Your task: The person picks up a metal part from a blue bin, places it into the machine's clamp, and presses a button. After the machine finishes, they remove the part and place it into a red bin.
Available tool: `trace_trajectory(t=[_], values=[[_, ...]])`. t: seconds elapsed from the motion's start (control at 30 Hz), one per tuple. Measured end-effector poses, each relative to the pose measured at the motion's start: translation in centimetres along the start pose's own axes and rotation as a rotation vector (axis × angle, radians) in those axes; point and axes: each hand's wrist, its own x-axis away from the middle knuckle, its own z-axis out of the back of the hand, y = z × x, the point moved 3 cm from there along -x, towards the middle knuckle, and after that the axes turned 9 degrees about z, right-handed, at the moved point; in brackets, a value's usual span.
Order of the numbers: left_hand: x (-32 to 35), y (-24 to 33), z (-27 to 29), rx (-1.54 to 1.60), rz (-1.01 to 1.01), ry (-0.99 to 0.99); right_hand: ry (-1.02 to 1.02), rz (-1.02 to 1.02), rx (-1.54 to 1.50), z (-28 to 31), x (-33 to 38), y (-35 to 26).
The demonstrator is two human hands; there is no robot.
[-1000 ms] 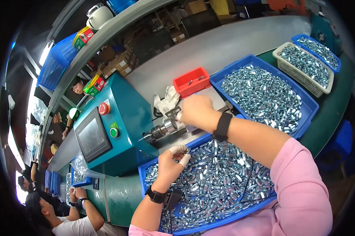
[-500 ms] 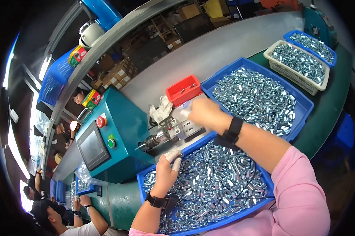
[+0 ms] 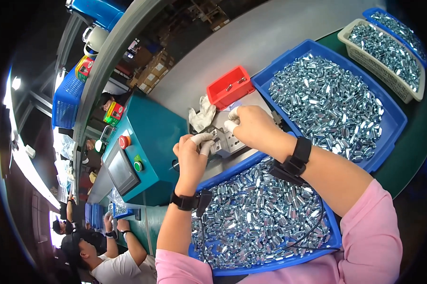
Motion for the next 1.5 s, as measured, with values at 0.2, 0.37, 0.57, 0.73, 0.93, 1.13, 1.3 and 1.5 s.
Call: trace_trajectory(t=[0.2, 0.37, 0.57, 0.73, 0.93, 1.13, 1.3, 1.5], values=[[-0.6, -0.9, -0.2, 0.093, 0.015, -0.111, -0.024, -0.02, 0.061, -0.5, -0.2, 0.3], [-1.3, -1.0, 0.1, 0.066, 0.015, -0.245, -0.068, 0.003, 0.034, -0.5, 0.2, -0.3], [2.8, 3.3, 1.6, -0.039, -0.155, 0.037, -0.128, 0.078, 0.093, -0.7, 0.7, -0.4], [8.4, 5.3, -0.9, 0.265, -0.051, -0.532, -0.196, 0.098, 0.071, -1.2, 1.0, -1.3], [9.7, 2.9, -0.5, 0.381, 0.029, -0.586, -0.462, -0.213, -0.15, -2.1, 2.0, -2.4], [10.4, 1.6, 0.4, 0.54, 0.188, -0.598, -0.56, -0.196, -0.348, -4.0, 3.8, -2.3], [9.5, 1.0, 1.0, 0.562, 0.132, -0.593, -0.664, -0.321, -0.436, -4.0, 3.5, -1.9], [9.6, 1.3, 1.2, 0.593, 0.078, -0.627, -0.702, -0.32, -0.421, -4.1, 3.6, -2.0]])
